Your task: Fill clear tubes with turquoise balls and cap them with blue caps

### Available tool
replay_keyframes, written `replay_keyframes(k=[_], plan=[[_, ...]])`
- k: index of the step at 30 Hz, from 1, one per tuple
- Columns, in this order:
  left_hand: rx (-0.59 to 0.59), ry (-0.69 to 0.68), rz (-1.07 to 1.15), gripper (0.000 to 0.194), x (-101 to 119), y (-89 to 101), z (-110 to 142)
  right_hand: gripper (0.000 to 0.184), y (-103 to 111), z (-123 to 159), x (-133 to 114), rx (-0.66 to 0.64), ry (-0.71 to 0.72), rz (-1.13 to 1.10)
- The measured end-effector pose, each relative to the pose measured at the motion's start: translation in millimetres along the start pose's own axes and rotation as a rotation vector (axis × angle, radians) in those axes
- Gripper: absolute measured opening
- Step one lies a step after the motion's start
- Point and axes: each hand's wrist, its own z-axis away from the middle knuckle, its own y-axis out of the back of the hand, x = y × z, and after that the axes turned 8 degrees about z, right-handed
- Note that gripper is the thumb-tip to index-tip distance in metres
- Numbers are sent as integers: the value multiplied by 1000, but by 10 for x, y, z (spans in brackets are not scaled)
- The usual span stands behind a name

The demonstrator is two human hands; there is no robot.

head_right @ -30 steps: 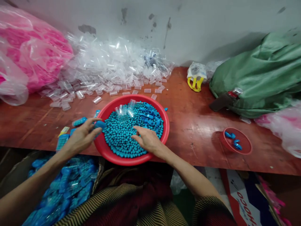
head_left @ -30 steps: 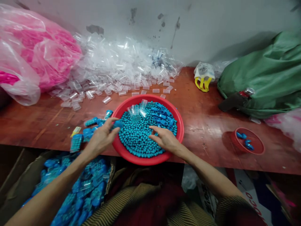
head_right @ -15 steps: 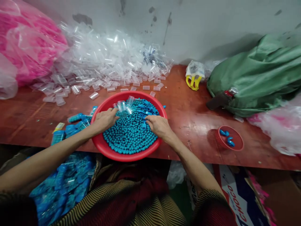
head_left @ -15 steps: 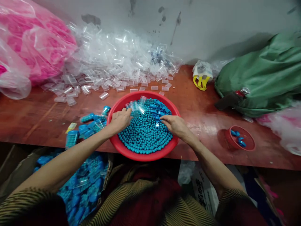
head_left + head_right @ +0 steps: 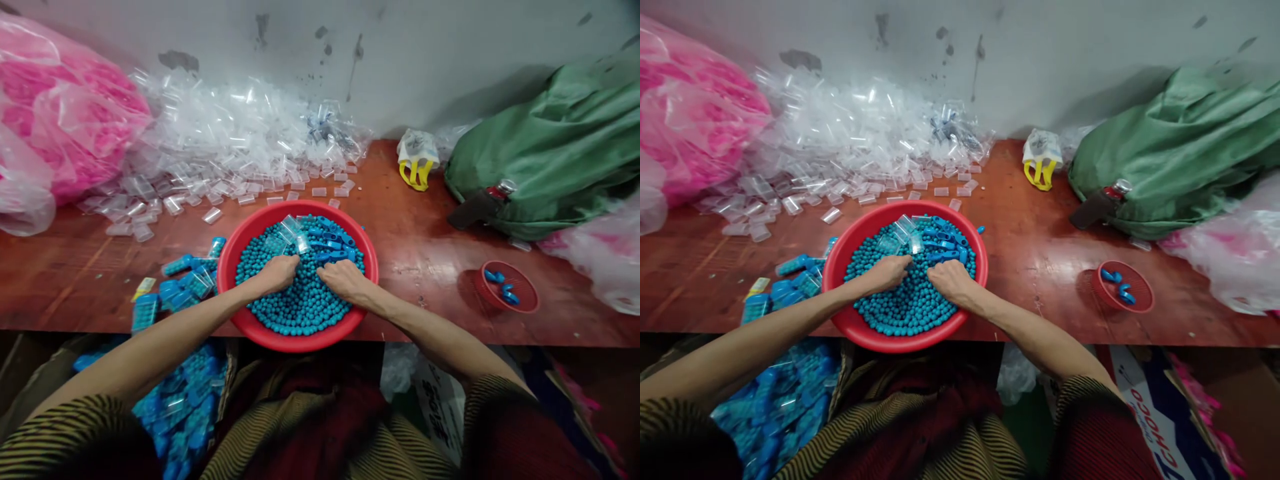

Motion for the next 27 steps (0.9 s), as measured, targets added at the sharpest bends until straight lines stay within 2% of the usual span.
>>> replay_keyframes(k=[3, 6, 11, 15, 19, 22, 24, 27], plan=[[-77, -19, 68, 14, 36, -22, 31, 34, -9, -55, 20, 30, -6, -2], [-123, -6, 168, 11, 72, -52, -58, 30, 17, -74, 109, 58, -73, -58], [-184, 15, 461, 12, 141, -198, -346, 28, -23, -51, 292, 312, -235, -434], [-221, 8, 775, 4, 145, -266, -377, 25, -119, -4, 349, 461, -278, -604], [-226, -17, 1049, 16, 71, -192, -277, 24, -140, 72, 377, 508, -359, -548], [-228, 39, 1365, 25, 26, -116, -197, 24, -143, 84, 387, 542, -333, -498], [-211, 86, 1524, 29, 28, -84, -136, 26, -152, 62, 371, 507, -297, -558], [-180, 119, 1578, 31, 59, -57, -37, 34, -158, 20, 307, 450, -267, -660]])
